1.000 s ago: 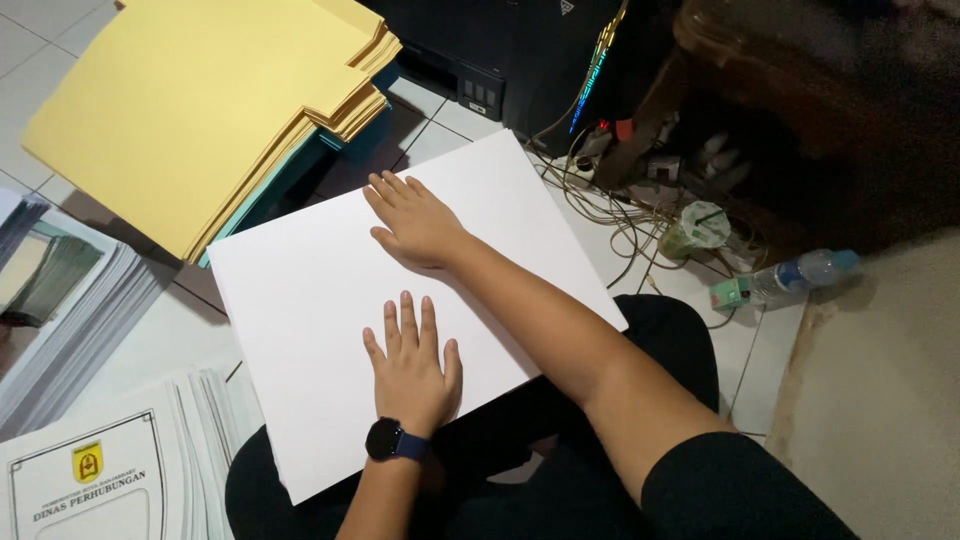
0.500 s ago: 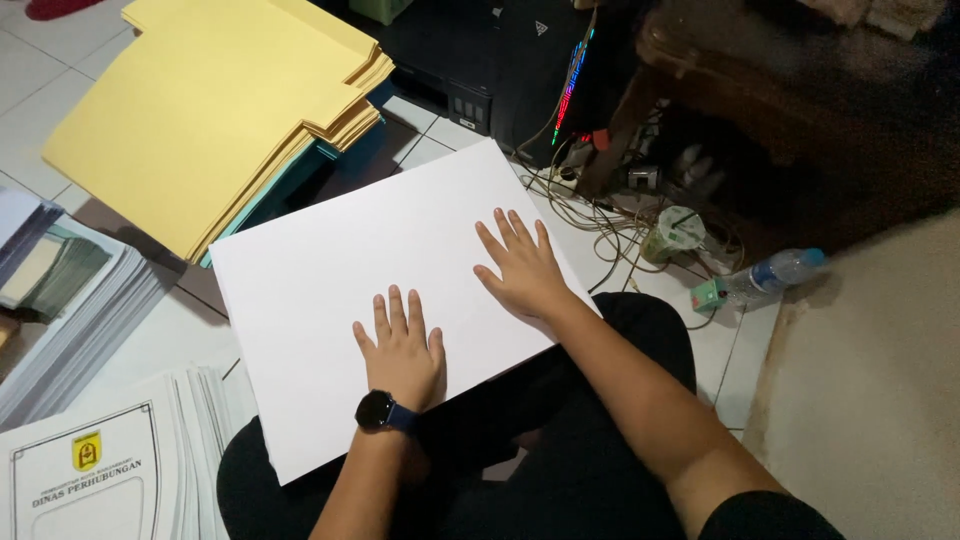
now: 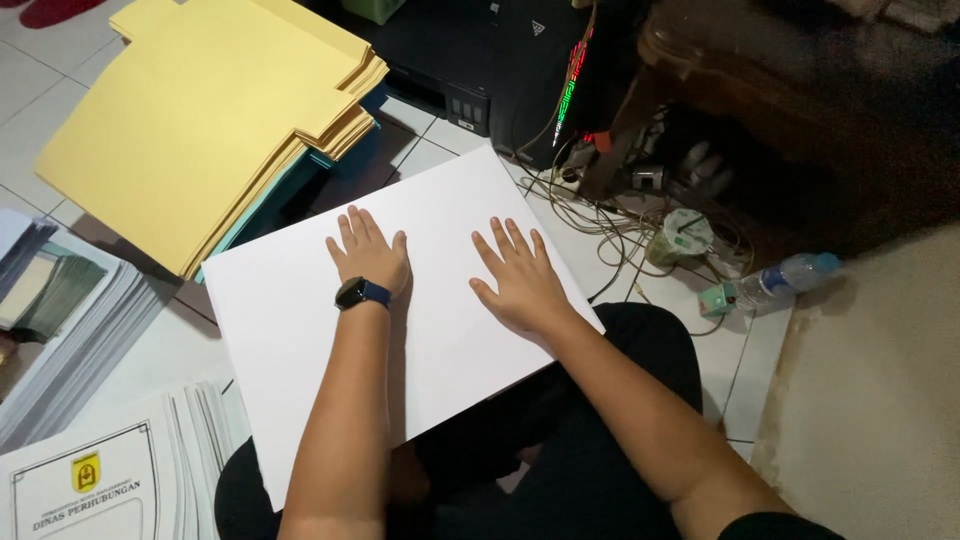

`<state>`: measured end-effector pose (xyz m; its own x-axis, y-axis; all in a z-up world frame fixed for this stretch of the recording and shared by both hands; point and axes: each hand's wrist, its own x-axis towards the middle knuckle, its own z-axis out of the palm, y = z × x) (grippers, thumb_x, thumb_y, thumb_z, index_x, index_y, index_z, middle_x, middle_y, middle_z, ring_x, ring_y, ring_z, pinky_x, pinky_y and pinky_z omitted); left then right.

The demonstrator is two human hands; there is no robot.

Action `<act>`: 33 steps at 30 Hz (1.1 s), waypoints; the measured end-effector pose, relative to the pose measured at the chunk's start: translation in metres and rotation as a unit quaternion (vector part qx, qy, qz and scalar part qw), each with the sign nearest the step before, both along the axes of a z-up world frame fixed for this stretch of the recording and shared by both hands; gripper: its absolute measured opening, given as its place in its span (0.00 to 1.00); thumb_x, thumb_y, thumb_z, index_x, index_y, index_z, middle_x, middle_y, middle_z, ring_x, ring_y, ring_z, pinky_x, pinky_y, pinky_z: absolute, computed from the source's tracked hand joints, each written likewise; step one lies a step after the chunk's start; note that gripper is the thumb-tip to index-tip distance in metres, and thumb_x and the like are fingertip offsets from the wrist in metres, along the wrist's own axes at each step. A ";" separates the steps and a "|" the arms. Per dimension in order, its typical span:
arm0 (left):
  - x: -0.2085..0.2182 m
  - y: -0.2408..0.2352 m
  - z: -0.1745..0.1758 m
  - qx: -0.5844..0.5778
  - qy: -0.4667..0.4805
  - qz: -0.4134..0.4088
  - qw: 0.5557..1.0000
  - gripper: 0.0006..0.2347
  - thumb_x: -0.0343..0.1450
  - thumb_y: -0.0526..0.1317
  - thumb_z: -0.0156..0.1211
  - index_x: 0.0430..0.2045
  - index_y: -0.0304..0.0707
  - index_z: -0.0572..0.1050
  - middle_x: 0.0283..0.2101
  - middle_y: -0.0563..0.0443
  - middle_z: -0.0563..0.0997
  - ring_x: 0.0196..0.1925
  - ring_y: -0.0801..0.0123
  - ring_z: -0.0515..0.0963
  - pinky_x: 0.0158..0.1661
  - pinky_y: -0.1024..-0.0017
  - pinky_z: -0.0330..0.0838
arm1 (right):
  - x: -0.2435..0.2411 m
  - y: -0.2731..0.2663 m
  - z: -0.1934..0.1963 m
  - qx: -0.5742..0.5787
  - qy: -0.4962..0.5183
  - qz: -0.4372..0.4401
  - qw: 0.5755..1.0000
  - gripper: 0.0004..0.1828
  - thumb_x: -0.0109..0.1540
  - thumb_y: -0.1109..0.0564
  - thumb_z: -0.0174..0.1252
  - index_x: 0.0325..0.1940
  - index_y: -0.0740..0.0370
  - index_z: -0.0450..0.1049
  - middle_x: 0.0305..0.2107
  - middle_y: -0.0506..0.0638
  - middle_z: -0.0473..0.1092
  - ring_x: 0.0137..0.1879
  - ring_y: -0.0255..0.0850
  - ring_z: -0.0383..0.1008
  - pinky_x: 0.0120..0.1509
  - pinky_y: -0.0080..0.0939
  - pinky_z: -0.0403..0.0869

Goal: The person sits on the floor and repeatedly folds large white documents in half, smoothing the creases with both hands. The person then places the folded documents onto a stack on the floor and picks up another document to repeat the process.

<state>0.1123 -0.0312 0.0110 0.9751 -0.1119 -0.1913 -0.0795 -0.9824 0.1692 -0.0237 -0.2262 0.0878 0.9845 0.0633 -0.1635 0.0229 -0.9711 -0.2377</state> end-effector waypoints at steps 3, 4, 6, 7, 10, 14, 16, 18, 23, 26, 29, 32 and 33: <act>0.030 0.003 -0.015 0.015 -0.010 0.007 1.000 0.32 0.79 0.59 0.21 0.73 0.35 0.48 0.78 0.43 0.44 0.80 0.57 0.38 0.73 0.47 0.29 | 0.000 -0.001 0.000 0.002 0.008 -0.003 1.000 0.37 0.69 0.35 0.35 0.80 0.51 0.51 0.76 0.61 0.44 0.82 0.53 0.37 0.80 0.63 0.33; 0.039 0.005 -0.018 0.014 -0.022 0.004 1.000 0.32 0.79 0.59 0.20 0.73 0.35 0.50 0.78 0.42 0.45 0.80 0.56 0.38 0.73 0.47 0.29 | 0.000 -0.001 0.000 0.005 0.002 0.000 1.000 0.37 0.69 0.35 0.35 0.80 0.51 0.51 0.76 0.62 0.44 0.82 0.54 0.38 0.80 0.63 0.33; 0.041 0.007 -0.016 0.011 -0.033 0.004 0.999 0.32 0.79 0.60 0.20 0.72 0.34 0.52 0.78 0.42 0.46 0.80 0.56 0.38 0.72 0.47 0.28 | 0.000 0.000 -0.001 0.006 -0.003 0.005 1.000 0.37 0.69 0.35 0.36 0.80 0.52 0.50 0.76 0.63 0.44 0.82 0.55 0.38 0.80 0.64 0.34; 0.035 0.005 -0.010 0.008 -0.040 0.005 0.999 0.31 0.80 0.58 0.21 0.72 0.33 0.51 0.78 0.42 0.44 0.80 0.56 0.37 0.73 0.47 0.27 | -0.001 0.000 -0.001 0.005 -0.006 0.003 1.000 0.37 0.69 0.35 0.36 0.80 0.52 0.50 0.76 0.63 0.44 0.82 0.55 0.38 0.80 0.64 0.34; 0.008 0.006 0.005 0.004 -0.045 -0.001 0.999 0.29 0.80 0.55 0.23 0.73 0.34 0.49 0.79 0.42 0.43 0.80 0.54 0.37 0.73 0.46 0.27 | -0.001 0.002 0.000 0.007 -0.010 0.000 1.000 0.38 0.69 0.35 0.36 0.80 0.51 0.50 0.76 0.62 0.44 0.82 0.54 0.37 0.80 0.63 0.33; -0.078 -0.002 0.027 -0.003 -0.021 -0.066 0.998 0.29 0.78 0.52 0.25 0.73 0.34 0.47 0.78 0.39 0.44 0.80 0.50 0.40 0.72 0.44 0.32 | -0.004 0.003 0.001 0.005 -0.009 -0.008 1.000 0.38 0.68 0.34 0.36 0.80 0.51 0.50 0.76 0.61 0.44 0.83 0.53 0.37 0.80 0.63 0.32; -0.131 0.001 0.040 -0.007 -0.006 -0.099 0.995 0.28 0.78 0.51 0.25 0.73 0.34 0.47 0.78 0.39 0.43 0.79 0.50 0.39 0.72 0.45 0.32 | -0.004 0.001 -0.004 0.007 -0.020 -0.007 1.000 0.38 0.68 0.34 0.37 0.80 0.51 0.51 0.76 0.61 0.45 0.83 0.53 0.37 0.80 0.63 0.33; -0.172 0.010 0.046 -0.009 0.010 -0.128 0.992 0.27 0.78 0.49 0.25 0.73 0.34 0.46 0.78 0.40 0.43 0.79 0.50 0.39 0.72 0.45 0.31 | -0.004 0.001 -0.008 0.011 -0.030 -0.001 0.999 0.38 0.68 0.34 0.37 0.80 0.50 0.51 0.76 0.61 0.45 0.82 0.53 0.38 0.80 0.63 0.33; -0.207 0.039 0.025 -0.036 0.005 -0.136 0.990 0.27 0.77 0.51 0.26 0.74 0.44 0.47 0.78 0.44 0.45 0.79 0.52 0.39 0.71 0.45 0.30 | -0.007 0.004 -0.005 0.002 -0.031 -0.002 1.000 0.40 0.68 0.33 0.36 0.80 0.53 0.50 0.76 0.61 0.44 0.83 0.53 0.37 0.80 0.62 0.32; -0.210 0.035 0.030 -0.033 0.000 -0.137 0.990 0.29 0.77 0.54 0.27 0.74 0.43 0.46 0.78 0.43 0.44 0.79 0.50 0.39 0.70 0.43 0.29 | -0.010 0.010 -0.004 0.011 -0.031 -0.006 0.999 0.41 0.68 0.33 0.38 0.80 0.56 0.50 0.76 0.63 0.43 0.83 0.54 0.36 0.80 0.62 0.31; -0.209 0.036 0.033 -0.027 0.010 -0.146 0.989 0.30 0.77 0.56 0.26 0.74 0.43 0.45 0.78 0.42 0.42 0.79 0.50 0.38 0.70 0.42 0.28 | -0.004 0.035 -0.018 0.007 -0.036 0.090 0.995 0.44 0.67 0.30 0.32 0.80 0.57 0.48 0.76 0.64 0.44 0.82 0.56 0.38 0.81 0.63 0.35; -0.208 0.037 0.030 -0.017 0.008 -0.146 0.989 0.31 0.77 0.57 0.24 0.73 0.37 0.46 0.78 0.41 0.42 0.79 0.50 0.38 0.70 0.43 0.29 | 0.018 0.064 -0.049 -0.011 -0.041 0.183 0.982 0.39 0.69 0.34 0.29 0.81 0.53 0.44 0.76 0.58 0.46 0.82 0.52 0.40 0.82 0.62 0.39; -0.208 0.036 0.028 -0.017 0.010 -0.148 0.989 0.31 0.77 0.57 0.24 0.73 0.37 0.46 0.78 0.41 0.42 0.79 0.50 0.38 0.70 0.43 0.29 | 0.027 0.071 -0.051 -0.011 -0.039 0.181 0.983 0.39 0.69 0.34 0.29 0.81 0.53 0.44 0.76 0.58 0.46 0.82 0.52 0.40 0.82 0.62 0.39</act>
<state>-0.0959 0.0043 0.0390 0.8945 -0.3992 -0.2012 -0.3595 -0.9099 0.2069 0.0030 -0.1554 0.0371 0.9077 0.4088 -0.0946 0.3849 -0.9010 -0.2001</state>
